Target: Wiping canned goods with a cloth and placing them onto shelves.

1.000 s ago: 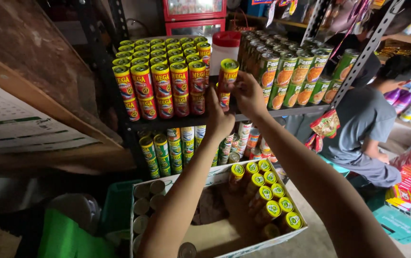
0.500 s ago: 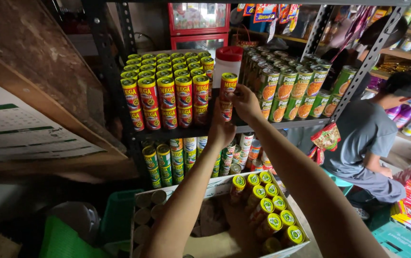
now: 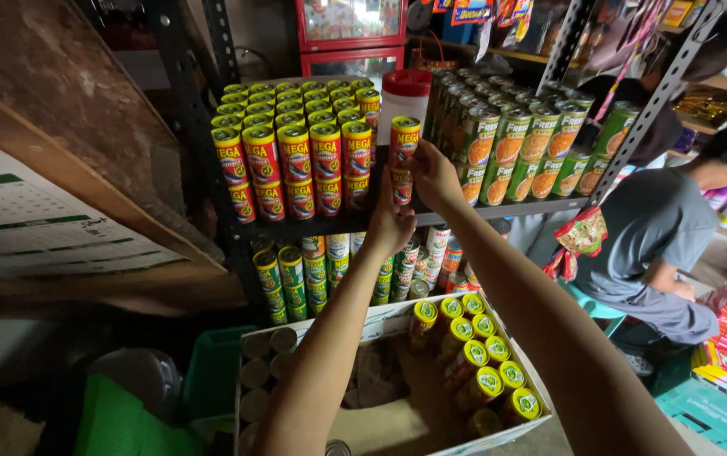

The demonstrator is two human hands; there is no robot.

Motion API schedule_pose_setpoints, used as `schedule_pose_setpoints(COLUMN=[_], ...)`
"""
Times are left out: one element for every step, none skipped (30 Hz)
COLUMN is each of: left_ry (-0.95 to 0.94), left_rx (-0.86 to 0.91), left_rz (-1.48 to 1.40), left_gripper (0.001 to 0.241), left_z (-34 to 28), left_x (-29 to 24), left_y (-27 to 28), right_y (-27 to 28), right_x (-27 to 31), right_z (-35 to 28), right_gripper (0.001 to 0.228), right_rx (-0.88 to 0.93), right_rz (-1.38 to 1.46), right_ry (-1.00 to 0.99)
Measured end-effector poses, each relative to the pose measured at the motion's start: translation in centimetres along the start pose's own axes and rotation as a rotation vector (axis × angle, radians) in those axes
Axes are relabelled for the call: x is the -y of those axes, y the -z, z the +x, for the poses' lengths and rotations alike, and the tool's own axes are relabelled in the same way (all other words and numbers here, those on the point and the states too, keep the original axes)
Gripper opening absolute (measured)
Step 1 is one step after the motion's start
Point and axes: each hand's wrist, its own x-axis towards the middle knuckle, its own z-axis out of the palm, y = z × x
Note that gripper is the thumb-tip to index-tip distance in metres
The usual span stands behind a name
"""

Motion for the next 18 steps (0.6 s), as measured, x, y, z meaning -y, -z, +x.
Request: schedule_pose_setpoints(left_ry=[0.087, 0.17, 0.171, 0.204, 0.237, 0.239, 0.235, 0.226, 0.225, 0.199, 0.174, 0.173, 0.151, 0.138, 0.145, 0.138, 0.132, 0.127], left_rx=[0.001, -0.001, -0.004, -0.003, -0.002, -0.006, -0.005, -0.01, -0.019, -0.036, -0.052, -0.055, -0.035, -0.013, -0.016, -0.006, 0.004, 0.003], left_rz=[-0.016, -0.029, -0.026, -0.046, -0.065, -0.062, 0.042, 0.147, 0.151, 0.142, 0.134, 0.141, 0.096, 0.054, 0.064, 0.07, 0.076, 0.08], left_gripper=[0.1, 0.095, 0.095, 0.073, 0.052, 0.052, 0.072, 0.093, 0.093, 0.073, 0.053, 0.053, 0.066, 0.08, 0.08, 0.092, 0.105, 0.105], left_z=[-0.1, 0.0, 0.3, 0.5, 0.7, 0.3, 0.0, 0.1, -0.4, -0.2, -0.1, 0.1, 0.3, -0.1, -0.5, -0.5, -0.4, -0.7], left_x=[-0.5, -1.1, -0.7, -0.4, 0.0, -0.9, -1.8, -2.8, -2.5, -2.3, -2.2, -2.2, -2.2, -2.0, -1.2, -0.6, 0.0, -1.9], left_y=[0.1, 0.3, 0.7, 0.9, 1.2, 1.1, 1.1, 1.1, 1.0, 1.0, 0.9, 0.8, 0.8, 0.8, 0.6, 0.5, 0.3, 0.5], right_y=[-0.1, -0.3, -0.3, -0.1, 0.0, -0.3, -0.6, -1.0, -1.4, -1.6, -1.8, -1.8, -1.7, -1.9, -2.4, -2.9, -3.4, -3.6], right_x=[-0.4, -0.6, 1.6, 3.8, 6.0, 4.9, 3.8, 2.8, 2.2, 1.8, 1.3, 2.0, 2.8, 3.3, 1.9, 0.6, -0.6, -0.8], right_z=[-0.1, 0.1, -1.2, -2.6, -3.9, -3.7, -3.4, -2.8, -2.6, -1.9, -1.1, -0.7, -0.4, -0.5, 0.1, 1.2, 2.3, 2.8], right_gripper=[0.046, 0.047, 0.047, 0.046, 0.046, 0.046, 0.047, 0.048, 0.048, 0.05, 0.052, 0.052, 0.045, 0.041, 0.041, 0.04, 0.039, 0.039], right_rx=[0.0, 0.0, 0.003, 0.027, 0.051, 0.056, 0.041, 0.028, 0.034, 0.045, 0.056, 0.058, 0.08, 0.106, 0.113, 0.119, 0.124, 0.121], right_rz=[0.006, 0.014, 0.017, -0.033, -0.083, -0.08, -0.099, -0.117, -0.113, -0.154, -0.196, -0.189, -0.27, -0.348, -0.338, -0.387, -0.436, -0.433], right_ry=[-0.007, -0.009, -0.008, -0.021, -0.034, -0.034, -0.057, -0.073, -0.066, -0.092, -0.118, -0.115, -0.106, -0.104, -0.106, -0.123, -0.139, -0.135])
